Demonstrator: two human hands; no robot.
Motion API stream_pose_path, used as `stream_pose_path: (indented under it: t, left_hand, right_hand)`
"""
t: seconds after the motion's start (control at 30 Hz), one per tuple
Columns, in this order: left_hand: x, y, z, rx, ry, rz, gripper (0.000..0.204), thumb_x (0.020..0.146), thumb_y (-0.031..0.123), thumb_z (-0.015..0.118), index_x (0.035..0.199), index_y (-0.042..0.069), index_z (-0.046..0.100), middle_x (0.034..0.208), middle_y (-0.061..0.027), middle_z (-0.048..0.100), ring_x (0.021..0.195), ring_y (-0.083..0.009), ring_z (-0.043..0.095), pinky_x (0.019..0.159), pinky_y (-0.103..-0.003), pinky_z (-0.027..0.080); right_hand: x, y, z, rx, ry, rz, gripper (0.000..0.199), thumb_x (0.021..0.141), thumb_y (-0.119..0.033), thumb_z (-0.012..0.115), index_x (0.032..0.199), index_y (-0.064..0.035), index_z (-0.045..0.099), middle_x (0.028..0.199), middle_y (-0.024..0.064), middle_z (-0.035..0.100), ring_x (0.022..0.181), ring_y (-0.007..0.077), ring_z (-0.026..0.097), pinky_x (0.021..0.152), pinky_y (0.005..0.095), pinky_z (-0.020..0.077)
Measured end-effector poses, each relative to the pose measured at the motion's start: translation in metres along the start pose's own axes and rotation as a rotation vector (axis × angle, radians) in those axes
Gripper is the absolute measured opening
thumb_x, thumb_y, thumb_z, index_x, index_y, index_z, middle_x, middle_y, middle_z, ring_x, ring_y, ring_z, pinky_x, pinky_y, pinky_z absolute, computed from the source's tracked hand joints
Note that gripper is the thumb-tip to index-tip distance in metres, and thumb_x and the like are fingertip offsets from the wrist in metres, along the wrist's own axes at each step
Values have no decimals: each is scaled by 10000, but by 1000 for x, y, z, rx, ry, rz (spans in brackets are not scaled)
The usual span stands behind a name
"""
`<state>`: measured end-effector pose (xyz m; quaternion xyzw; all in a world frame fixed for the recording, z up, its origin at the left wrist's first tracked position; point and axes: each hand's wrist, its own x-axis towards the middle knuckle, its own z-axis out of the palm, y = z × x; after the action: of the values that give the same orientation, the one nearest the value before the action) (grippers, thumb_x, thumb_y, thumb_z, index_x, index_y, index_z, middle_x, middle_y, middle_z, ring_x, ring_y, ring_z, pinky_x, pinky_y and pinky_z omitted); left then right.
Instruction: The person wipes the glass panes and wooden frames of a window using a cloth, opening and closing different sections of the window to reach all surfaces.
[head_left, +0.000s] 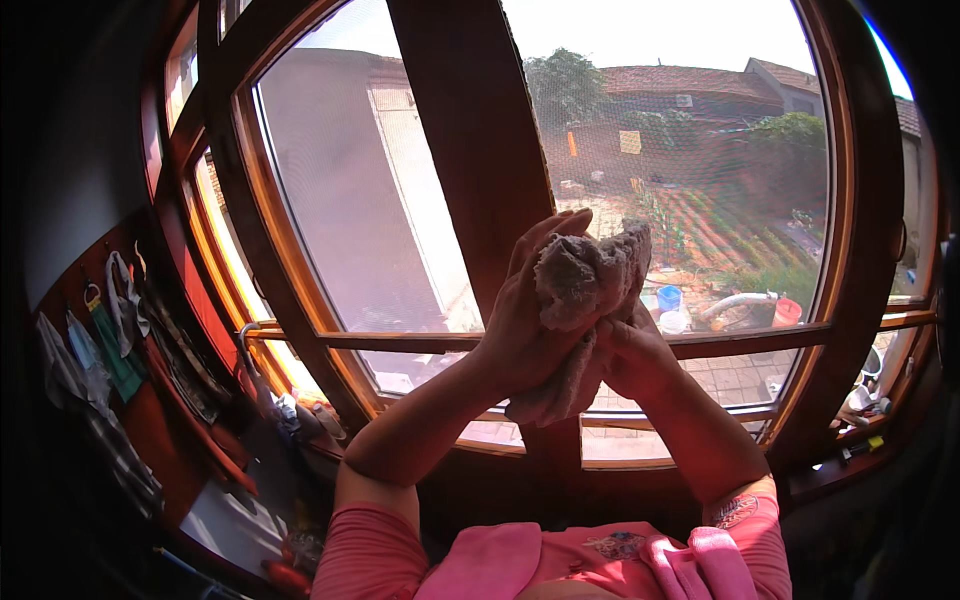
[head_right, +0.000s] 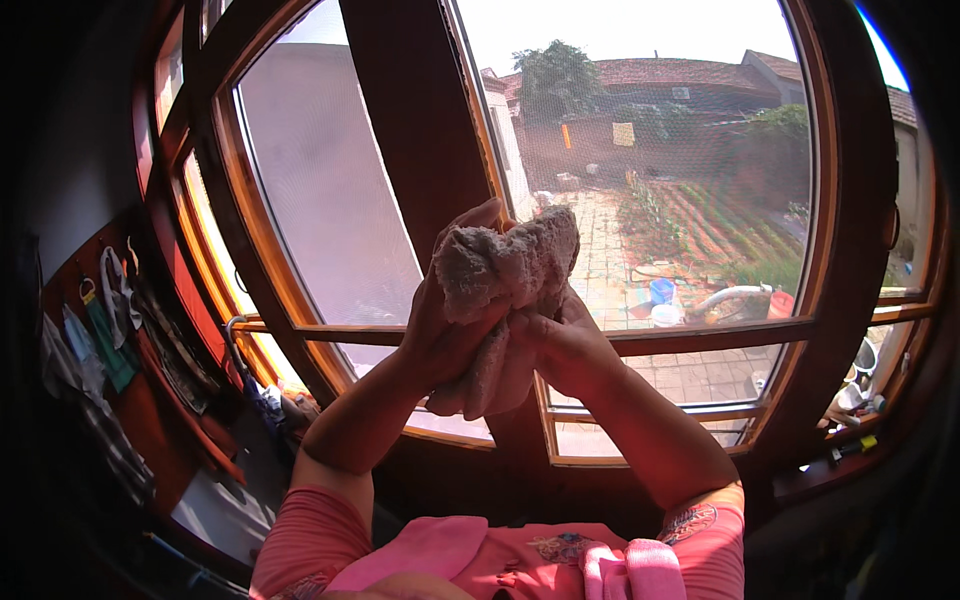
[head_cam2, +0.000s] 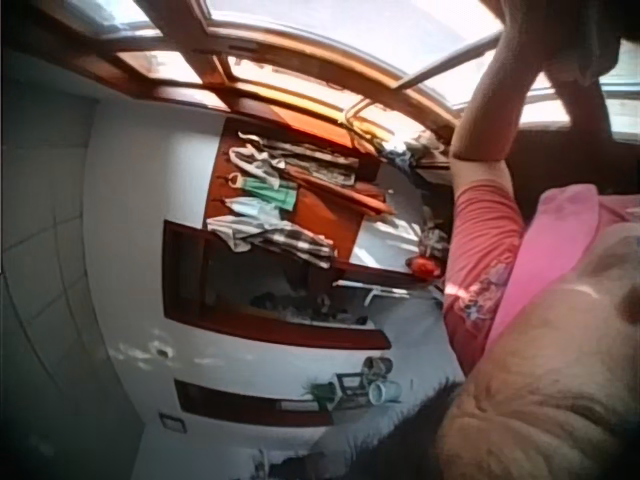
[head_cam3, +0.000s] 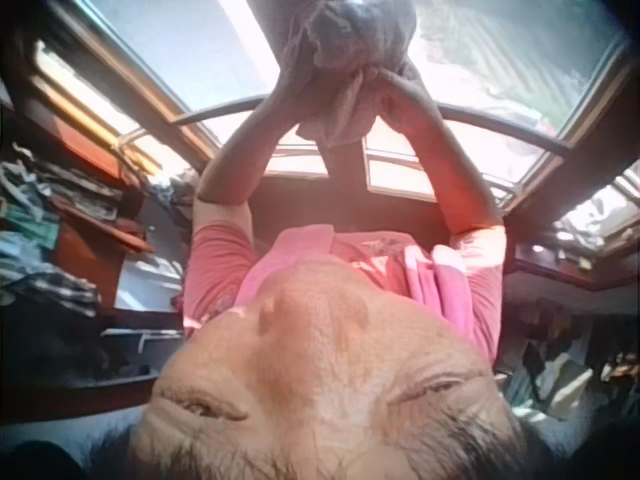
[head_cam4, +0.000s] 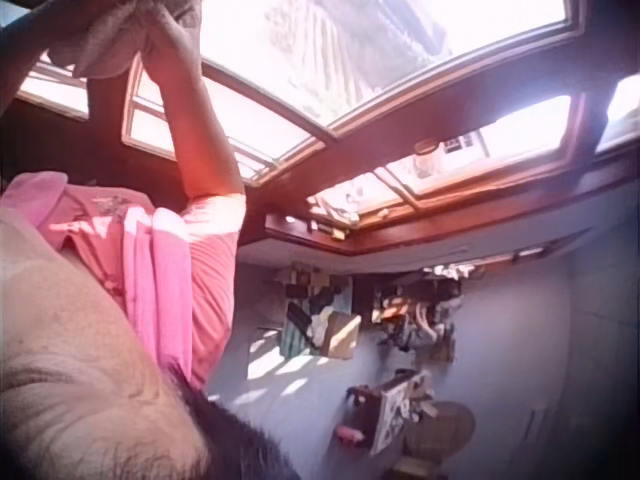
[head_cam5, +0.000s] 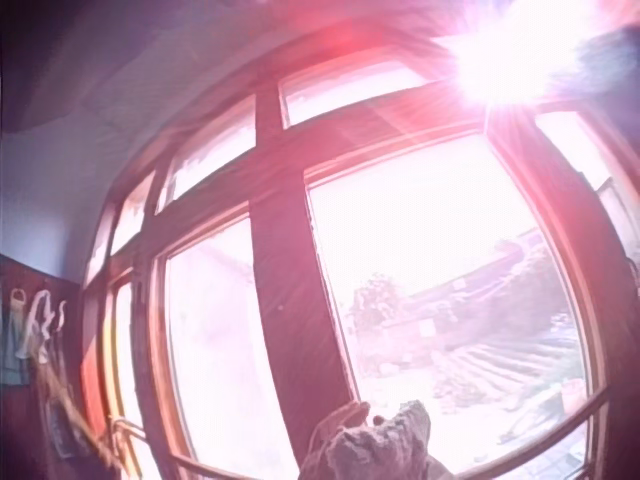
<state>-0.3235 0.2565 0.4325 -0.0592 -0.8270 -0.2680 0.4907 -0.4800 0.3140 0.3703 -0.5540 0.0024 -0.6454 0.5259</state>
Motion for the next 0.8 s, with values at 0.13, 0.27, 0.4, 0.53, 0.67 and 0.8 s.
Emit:
stream_pose_path:
  t: [0.13, 0.27, 0.4, 0.53, 0.67, 0.8]
  left_hand:
    - [20, -21, 4, 699, -20, 383, 974, 815, 307, 810, 1578, 41, 267, 1478, -223, 434, 1391, -398, 393, 1143, -485, 315]
    - [34, -21, 19, 631, 131, 376, 911, 860, 331, 764, 1564, 15, 280, 1367, -238, 494, 1281, -400, 469, 1081, -499, 354]
    - [50, -18, 35, 594, 200, 269, 785, 952, 335, 679, 1561, 14, 300, 1374, -231, 517, 1296, -390, 510, 1104, -487, 392]
    - [56, -25, 50, 685, 295, 366, 715, 917, 273, 687, 1518, 34, 383, 1370, -228, 508, 1320, -395, 481, 1121, -506, 372]
    - [30, -45, 31, 1042, 394, 363, 656, 878, 214, 693, 1473, 53, 468, 1449, -215, 430, 1393, -440, 381, 1147, -551, 324]
    - [9, -65, 21, 1145, 361, 283, 699, 874, 263, 704, 1489, 54, 447, 1501, -236, 385, 1406, -454, 353, 1145, -569, 312]
  right_hand:
    - [-7, -37, 8, -162, 129, -142, 478, 908, -15, 678, 1363, -32, 535, 1251, 78, 654, 1136, 165, 642, 949, 331, 539]
    - [-6, -79, 2, -548, 220, -294, 508, 874, 48, 689, 1353, -52, 553, 1231, 59, 661, 1133, 135, 630, 935, 299, 535]
    - [27, -132, 6, -1034, 378, -566, 481, 880, 29, 719, 1330, -55, 573, 1221, 49, 674, 1144, 139, 630, 952, 307, 533]
    - [52, -223, 3, -2009, 568, -1232, 438, 882, -97, 734, 1301, -104, 608, 1216, 99, 662, 1113, 223, 652, 918, 358, 545]
    - [90, -245, -6, -2644, 591, -1486, 545, 824, -140, 729, 1347, -178, 582, 1290, 117, 618, 1049, 320, 664, 869, 414, 561]
    - [92, -189, 7, -2783, 216, -1141, 608, 800, -358, 775, 1366, -230, 592, 1389, 132, 518, 1119, 339, 554, 907, 491, 490]
